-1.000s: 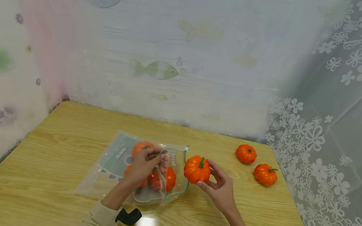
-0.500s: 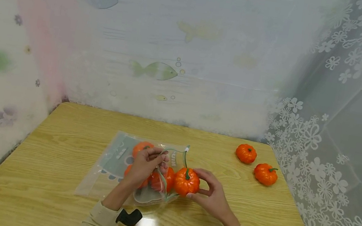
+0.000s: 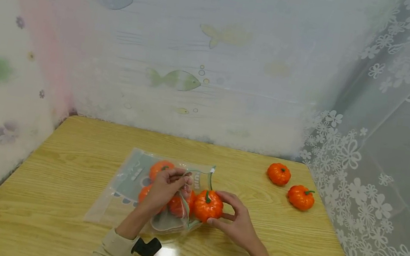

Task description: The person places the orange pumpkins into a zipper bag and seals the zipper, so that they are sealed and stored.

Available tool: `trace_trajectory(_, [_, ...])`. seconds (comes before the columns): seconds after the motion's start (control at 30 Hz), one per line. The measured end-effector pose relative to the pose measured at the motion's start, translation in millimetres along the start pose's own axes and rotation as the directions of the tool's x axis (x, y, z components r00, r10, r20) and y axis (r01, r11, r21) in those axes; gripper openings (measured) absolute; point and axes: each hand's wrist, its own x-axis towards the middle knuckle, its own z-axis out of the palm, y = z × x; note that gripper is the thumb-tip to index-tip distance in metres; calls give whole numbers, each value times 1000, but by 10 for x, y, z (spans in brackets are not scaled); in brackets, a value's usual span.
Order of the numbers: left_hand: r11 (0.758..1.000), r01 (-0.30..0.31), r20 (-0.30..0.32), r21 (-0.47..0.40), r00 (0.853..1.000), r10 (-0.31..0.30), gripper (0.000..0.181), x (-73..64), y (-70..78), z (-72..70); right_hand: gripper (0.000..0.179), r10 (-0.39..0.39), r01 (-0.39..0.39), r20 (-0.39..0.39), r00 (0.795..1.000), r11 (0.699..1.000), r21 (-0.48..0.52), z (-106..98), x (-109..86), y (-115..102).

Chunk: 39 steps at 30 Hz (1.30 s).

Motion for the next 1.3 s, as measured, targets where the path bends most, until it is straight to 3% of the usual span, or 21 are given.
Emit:
trace_trajectory(0.47, [998, 22, 27, 52, 999, -23, 33, 13, -14, 28, 67, 7, -6, -22, 1000, 1000, 12, 101, 63, -32])
trace_trajectory(0.6, [999, 10, 42, 47, 999, -12, 34, 8, 1, 31, 67, 10, -12, -57, 998, 999, -32, 151, 83, -30])
trace_trajectory(0.77, [998, -16, 22, 64, 1000, 15, 36, 12, 3, 44, 69, -2, -9, -113, 994, 995, -101, 207, 94, -30])
trace_trajectory(0.97, [999, -2, -5, 52, 1000, 3, 33, 33, -20, 55, 69, -28, 11, -140, 990, 993, -121, 218, 77, -23])
trace_trajectory(1.17, [997, 4, -26, 72, 1000, -2, 32, 42, -25, 72, 70, -99, 87, -100, 990, 989, -118, 214, 59, -5])
trace_trajectory(1.3, [997, -4, -14, 82, 1000, 6, 30, 36, -14, 87, 69, -99, 92, -68, 993, 991, -99, 247, 69, -24])
